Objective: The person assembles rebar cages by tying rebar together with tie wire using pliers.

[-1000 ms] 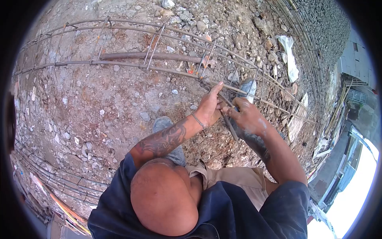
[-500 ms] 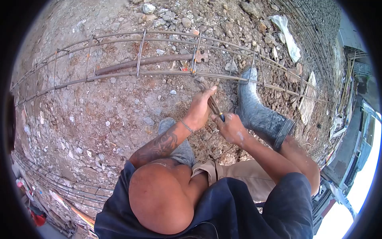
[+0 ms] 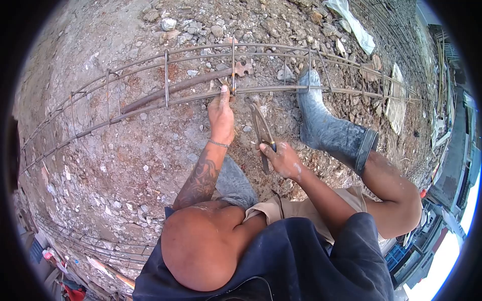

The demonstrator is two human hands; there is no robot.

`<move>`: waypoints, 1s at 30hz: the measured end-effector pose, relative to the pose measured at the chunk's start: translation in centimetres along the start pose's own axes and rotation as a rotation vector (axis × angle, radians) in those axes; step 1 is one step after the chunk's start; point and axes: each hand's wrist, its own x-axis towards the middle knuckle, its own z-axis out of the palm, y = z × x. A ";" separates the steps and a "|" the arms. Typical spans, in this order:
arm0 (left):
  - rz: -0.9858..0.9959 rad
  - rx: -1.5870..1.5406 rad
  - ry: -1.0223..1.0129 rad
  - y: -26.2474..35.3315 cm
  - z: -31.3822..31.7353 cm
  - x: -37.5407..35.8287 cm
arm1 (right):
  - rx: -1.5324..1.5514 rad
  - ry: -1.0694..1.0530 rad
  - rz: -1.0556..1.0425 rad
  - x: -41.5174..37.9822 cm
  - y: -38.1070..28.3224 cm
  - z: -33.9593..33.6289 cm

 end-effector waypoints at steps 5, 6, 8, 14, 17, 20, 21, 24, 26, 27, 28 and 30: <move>0.093 0.050 -0.047 0.4 -0.4 0.3 | 0.080 -0.042 0.005 0.8 -0.5 0.0; 0.107 0.066 -0.052 0.6 -0.4 0.3 | 0.107 -0.045 0.016 0.9 -0.7 0.0; 0.052 0.098 -0.102 0.9 -1.3 0.5 | 0.043 -0.009 0.030 0.4 -1.6 -0.3; 0.153 0.088 -0.159 -0.3 -1.6 1.7 | -0.190 0.086 0.045 -0.1 -4.3 0.8; 0.228 0.050 -0.150 -0.3 -1.4 1.7 | -0.133 0.141 0.046 0.1 -4.9 2.7; 0.233 0.063 -0.161 0.4 -1.6 1.6 | -0.208 0.169 0.090 0.7 -5.0 3.4; 0.219 0.095 -0.177 0.5 -1.8 1.4 | -0.236 0.162 0.096 0.6 -5.1 3.4; 0.314 0.004 -0.178 -0.7 -1.5 2.1 | -0.222 0.150 0.015 1.2 -2.8 2.7; 0.301 0.008 -0.178 -0.7 -1.6 2.2 | -0.189 0.141 -0.081 1.8 -2.0 1.4; 0.284 0.017 -0.177 -0.7 -1.6 2.3 | -0.195 0.104 -0.068 2.1 -1.8 0.7; 0.279 0.012 -0.171 -0.7 -1.6 2.1 | -0.196 0.063 -0.046 2.1 -1.7 0.3; 0.327 0.064 -0.175 -0.3 -1.7 1.9 | -0.197 0.105 -0.122 2.5 -0.1 1.2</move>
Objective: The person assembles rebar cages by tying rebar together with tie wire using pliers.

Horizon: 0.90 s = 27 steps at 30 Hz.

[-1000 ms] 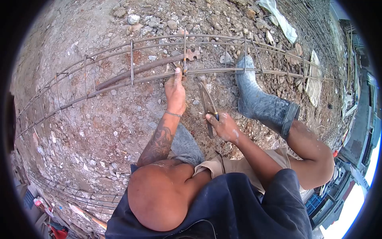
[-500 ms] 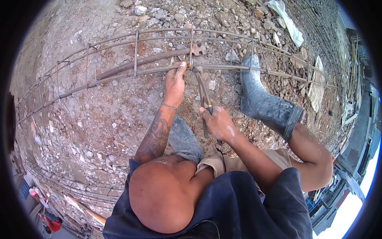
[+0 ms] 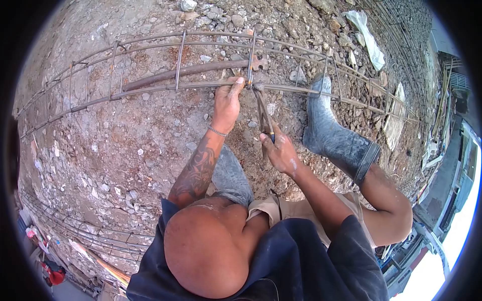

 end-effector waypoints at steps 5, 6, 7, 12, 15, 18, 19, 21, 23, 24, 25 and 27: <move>0.004 -0.007 0.006 -0.7 0.1 0.3 | 0.233 0.091 0.051 -1.0 -2.7 3.6; 0.017 -0.023 0.004 -0.8 0.0 0.2 | 0.242 0.110 0.060 -1.1 -3.0 3.7; 0.011 -0.019 0.007 -0.6 -0.2 0.1 | 0.175 0.101 0.089 -1.2 -3.4 3.6; 0.002 -0.041 -0.003 -0.4 0.1 0.3 | -0.009 0.028 0.196 -1.9 -4.3 1.2; -0.027 0.015 -0.046 -0.4 -0.4 0.2 | -0.058 0.075 0.050 -1.8 -3.9 0.4; 0.058 0.040 -0.072 -0.5 -0.7 0.5 | -0.104 0.014 0.039 -1.6 -4.5 -1.5; 0.063 0.040 -0.076 -0.4 -0.7 0.6 | -0.093 -0.032 0.062 -1.3 -4.8 -2.0; -0.046 -0.061 -0.094 -0.4 -0.7 0.6 | -0.088 -0.074 0.083 -1.2 -4.8 -2.1; -0.035 -0.047 -0.098 -0.4 -0.7 0.7 | -0.140 -0.002 0.015 -1.4 -4.3 -0.9; -0.033 -0.027 -0.101 -0.4 -0.9 0.5 | -0.142 -0.013 0.008 -1.3 -4.2 -0.5; -0.079 -0.027 -0.105 0.1 -1.0 0.4 | -0.092 -0.007 0.076 -1.3 -4.5 0.0; -0.034 0.007 -0.088 -0.4 -1.0 0.5 | -0.042 0.073 0.032 -1.1 -3.5 1.2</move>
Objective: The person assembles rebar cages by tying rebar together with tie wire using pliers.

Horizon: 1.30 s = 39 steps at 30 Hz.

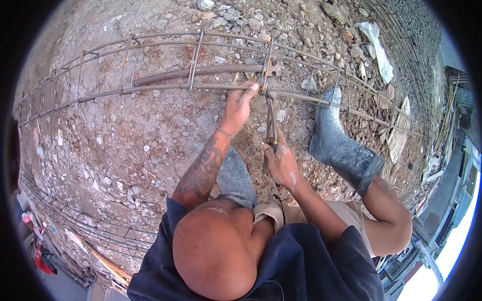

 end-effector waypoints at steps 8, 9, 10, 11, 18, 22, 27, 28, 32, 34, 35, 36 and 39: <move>-0.026 0.131 0.044 0.4 0.3 -0.5 | 0.062 -0.038 0.083 0.4 0.1 0.4; -0.137 0.234 0.029 1.1 0.2 -1.0 | 0.130 -0.051 0.094 0.6 0.5 0.7; -0.003 0.234 0.160 1.4 1.0 -1.8 | 0.198 -0.068 0.101 0.7 1.1 0.9; 0.004 0.242 0.171 1.4 0.9 -3.1 | 0.200 -0.076 0.088 0.9 2.3 1.0; 0.275 0.621 0.906 1.8 -5.7 -2.2 | 0.686 -0.278 0.068 -0.7 4.4 -0.7; 0.170 0.600 0.866 2.9 -6.5 -1.9 | 0.615 -0.241 0.113 -0.9 4.8 0.8; 0.139 0.583 0.906 2.7 -7.3 -1.6 | 0.532 -0.278 0.046 -0.6 3.4 1.7; 0.149 0.585 0.909 3.0 -7.6 -1.5 | 0.520 -0.284 0.036 -0.6 2.9 1.7; 0.085 0.452 0.902 3.4 -7.5 -1.5 | 0.457 -0.303 0.005 -1.5 2.7 1.0; 0.107 0.421 0.914 3.4 -7.3 -1.3 | 0.341 -0.376 -0.012 -1.6 1.9 -0.6; 0.107 0.448 0.927 3.4 -7.3 -1.2 | 0.222 -0.447 -0.017 -1.8 1.2 -1.8; 0.105 0.465 0.942 3.3 -7.0 -1.1 | 0.203 -0.504 -0.022 -1.6 -0.1 -3.2; 0.053 0.463 0.920 4.0 -7.0 -1.2 | 0.339 -0.510 0.084 -0.5 -4.0 -7.4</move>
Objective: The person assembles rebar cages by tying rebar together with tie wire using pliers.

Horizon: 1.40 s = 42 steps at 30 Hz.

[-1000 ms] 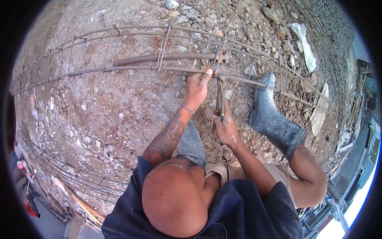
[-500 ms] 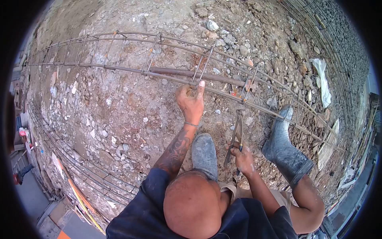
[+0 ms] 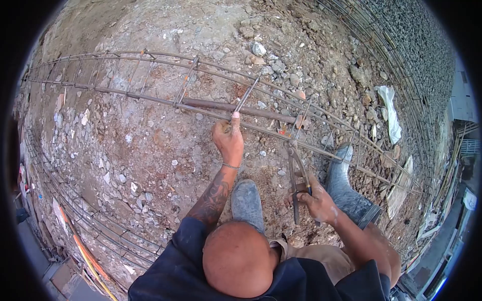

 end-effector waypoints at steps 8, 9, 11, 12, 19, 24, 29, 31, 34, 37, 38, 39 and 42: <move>0.008 -0.059 -0.067 -0.6 -0.8 0.1 | 0.008 0.202 0.100 -3.3 -15.4 -8.5; -0.014 -0.071 -0.064 -0.5 -1.1 0.4 | -0.028 0.161 0.067 -2.5 -16.1 -9.7; -0.046 -0.019 -0.174 0.0 -2.0 1.2 | -0.123 0.143 0.026 -0.7 -17.3 -11.1; -0.066 0.044 -0.286 0.3 -2.5 1.4 | -0.127 0.115 0.018 0.5 -17.6 -11.7; -0.034 0.163 -0.590 1.3 -5.6 2.9 | -0.179 -0.086 -0.034 12.1 -18.0 -14.8; 0.033 0.435 -0.801 3.9 -8.5 5.0 | -0.766 -0.211 -0.255 15.7 -20.1 -17.8; -0.143 0.783 -0.755 11.1 -7.8 7.0 | -1.229 -0.173 -0.556 18.3 -20.1 -21.9; -0.145 0.908 -0.715 15.0 -7.2 6.5 | -1.513 -0.173 -0.682 18.1 -21.5 -22.3; -0.021 0.963 -0.649 16.3 -6.6 6.1 | -1.750 -0.195 -0.871 19.2 -22.5 -22.7; 0.200 0.853 -0.583 17.3 -5.2 7.3 | -1.960 -0.217 -0.832 20.9 -23.6 -20.5; 0.211 0.818 -0.573 17.2 -4.5 8.9 | -2.073 -0.184 -0.856 21.1 -24.0 -20.1; 0.231 0.667 -0.585 16.7 -3.5 10.5 | -2.092 -0.185 -0.809 21.3 -24.7 -19.5; 0.284 0.455 -0.687 16.4 -0.4 14.9 | -2.223 -0.247 -0.747 22.3 -26.6 -16.4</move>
